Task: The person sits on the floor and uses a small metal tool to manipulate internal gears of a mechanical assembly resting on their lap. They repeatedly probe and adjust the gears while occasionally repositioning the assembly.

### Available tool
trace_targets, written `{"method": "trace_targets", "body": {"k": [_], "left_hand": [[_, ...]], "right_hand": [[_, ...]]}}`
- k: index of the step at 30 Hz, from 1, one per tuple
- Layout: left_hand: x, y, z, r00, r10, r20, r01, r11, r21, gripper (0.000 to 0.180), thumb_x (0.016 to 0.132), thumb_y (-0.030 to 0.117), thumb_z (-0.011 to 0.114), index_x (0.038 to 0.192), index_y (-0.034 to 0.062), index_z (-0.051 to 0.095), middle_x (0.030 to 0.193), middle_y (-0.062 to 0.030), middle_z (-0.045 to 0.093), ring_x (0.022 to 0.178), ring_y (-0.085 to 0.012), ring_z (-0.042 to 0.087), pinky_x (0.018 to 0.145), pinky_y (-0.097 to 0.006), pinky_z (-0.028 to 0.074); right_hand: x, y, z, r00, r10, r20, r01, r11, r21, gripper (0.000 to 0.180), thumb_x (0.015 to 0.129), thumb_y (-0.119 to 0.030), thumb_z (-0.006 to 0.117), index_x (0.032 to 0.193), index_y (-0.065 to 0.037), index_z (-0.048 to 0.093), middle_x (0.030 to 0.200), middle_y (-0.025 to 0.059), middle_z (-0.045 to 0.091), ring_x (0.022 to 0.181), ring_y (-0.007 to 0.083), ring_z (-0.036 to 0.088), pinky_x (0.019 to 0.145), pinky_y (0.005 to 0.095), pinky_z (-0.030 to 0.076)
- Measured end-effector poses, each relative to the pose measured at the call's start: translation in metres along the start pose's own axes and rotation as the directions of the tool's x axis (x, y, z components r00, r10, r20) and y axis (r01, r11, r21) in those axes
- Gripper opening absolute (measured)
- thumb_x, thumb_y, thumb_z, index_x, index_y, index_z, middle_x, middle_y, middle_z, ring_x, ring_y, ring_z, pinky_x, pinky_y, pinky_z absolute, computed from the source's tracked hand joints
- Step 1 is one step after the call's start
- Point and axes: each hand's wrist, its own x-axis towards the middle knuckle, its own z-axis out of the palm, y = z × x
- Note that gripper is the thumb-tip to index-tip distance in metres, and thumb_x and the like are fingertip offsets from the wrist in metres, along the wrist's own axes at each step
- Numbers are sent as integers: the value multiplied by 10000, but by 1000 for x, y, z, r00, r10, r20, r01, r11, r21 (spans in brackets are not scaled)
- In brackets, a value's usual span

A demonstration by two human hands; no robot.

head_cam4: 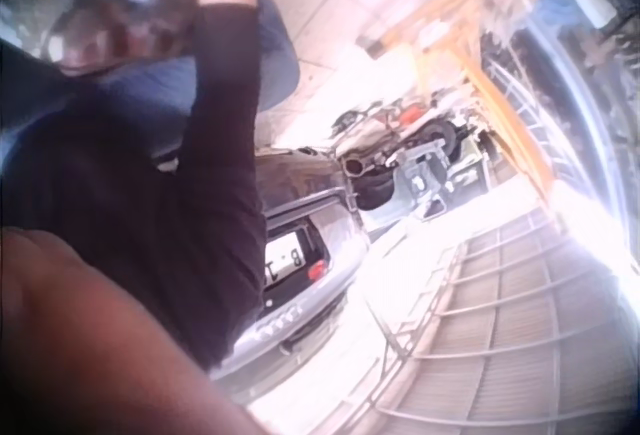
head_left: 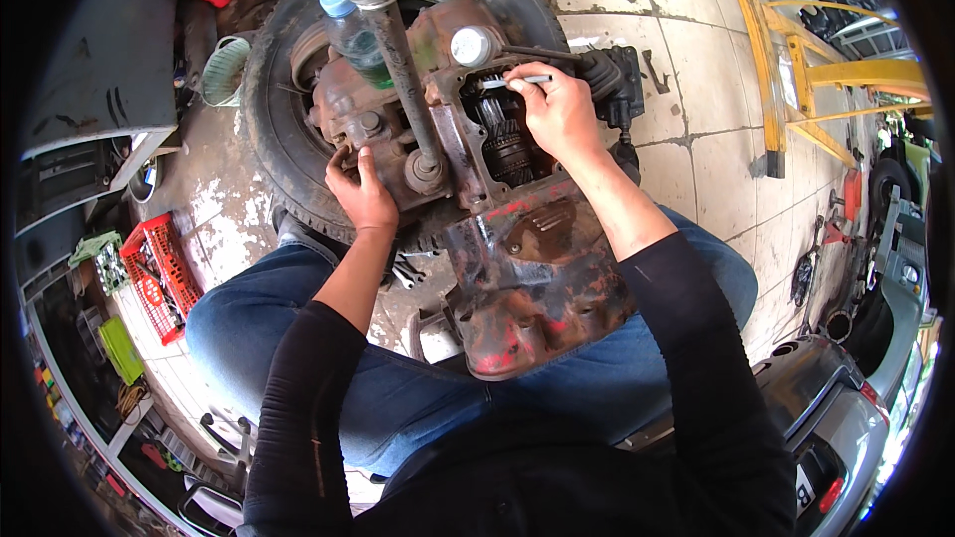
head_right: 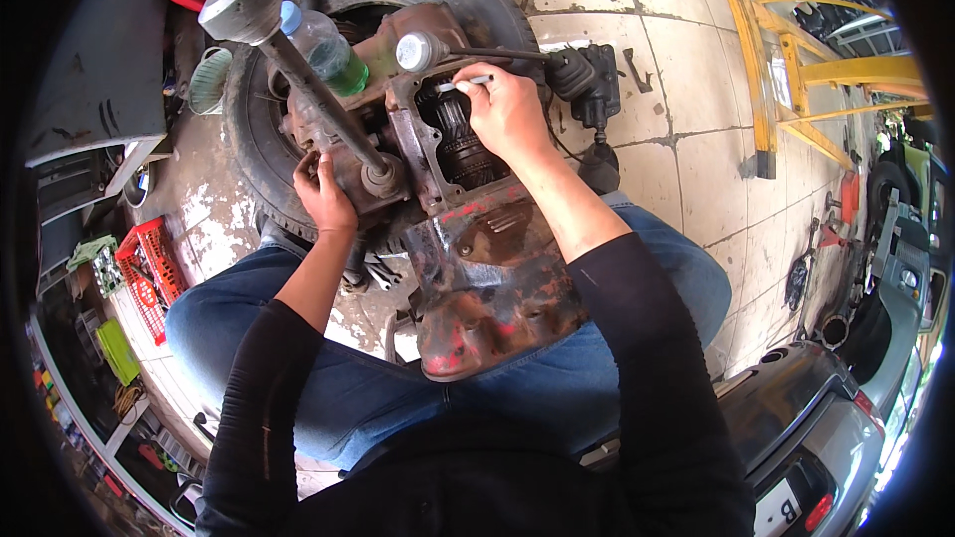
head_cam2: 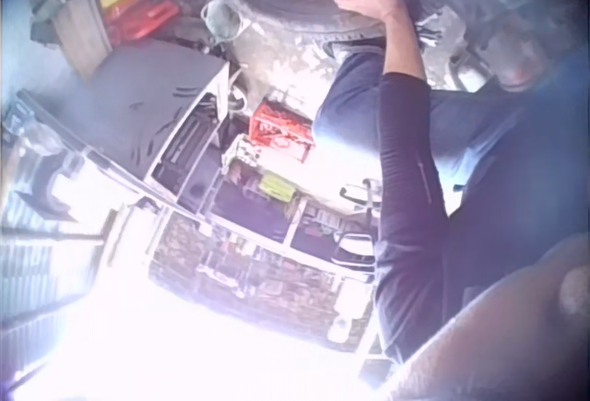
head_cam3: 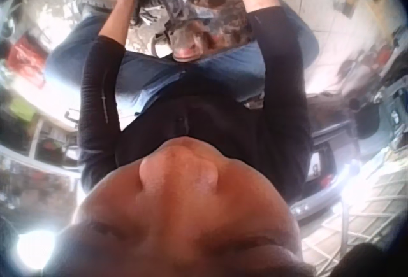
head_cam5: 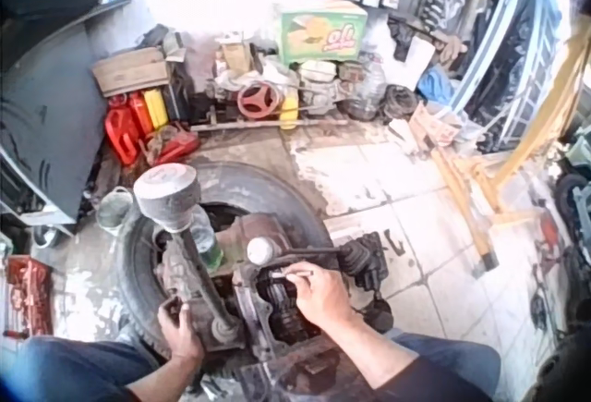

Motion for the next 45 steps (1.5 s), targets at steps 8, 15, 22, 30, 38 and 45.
{"method": "trace_targets", "body": {"k": [8,15,22,30,38,45], "left_hand": [[0,-5,-1,1000,3,3,-4,998,59,576,1018,399,702,1382,-25,561,1348,-191,517,1260,-334,534,1122,-433,402],[0,-2,4,1000,4,-2,-4,1000,13,573,1014,401,707,1380,-16,563,1352,-194,515,1272,-342,527,1139,-431,392],[0,-7,1,1000,22,-15,-21,998,56,559,1016,391,703,1380,-12,570,1347,-187,520,1230,-325,538,1095,-431,420],[0,-1,0,1000,23,-20,-22,999,38,556,1017,389,700,1375,-17,575,1336,-187,526,1226,-323,540,1082,-428,424],[1,-4,1,999,38,-19,-38,999,32,545,1018,383,699,1365,-20,579,1331,-201,538,1239,-338,534,1102,-441,407],[-1,-2,0,1000,23,-17,-22,999,41,533,1019,372,701,1364,-16,577,1343,-194,531,1236,-325,535,1103,-439,411]], "right_hand": [[-3,14,6,1000,20,-15,-20,998,52,124,1014,-120,719,1091,-39,774,936,109,818,875,155,786,775,287,568],[-3,28,9,997,-54,-46,62,981,186,101,1025,-103,706,1069,-55,783,883,84,808,692,103,678,668,300,536],[-1,16,-2,1000,15,-4,-15,998,65,95,1015,-76,701,1054,-40,780,925,121,811,898,146,790,768,282,576],[4,21,-7,997,-31,-65,31,1000,0,85,976,-86,725,1030,-37,769,830,178,759,731,280,767,667,360,558],[9,26,-9,993,119,-2,-119,986,-120,105,1010,-97,707,1063,-35,774,891,103,804,823,145,770,728,298,564],[1,8,10,999,25,-36,-23,998,66,72,952,-112,768,990,-58,794,829,159,774,782,254,785,718,376,578]]}}
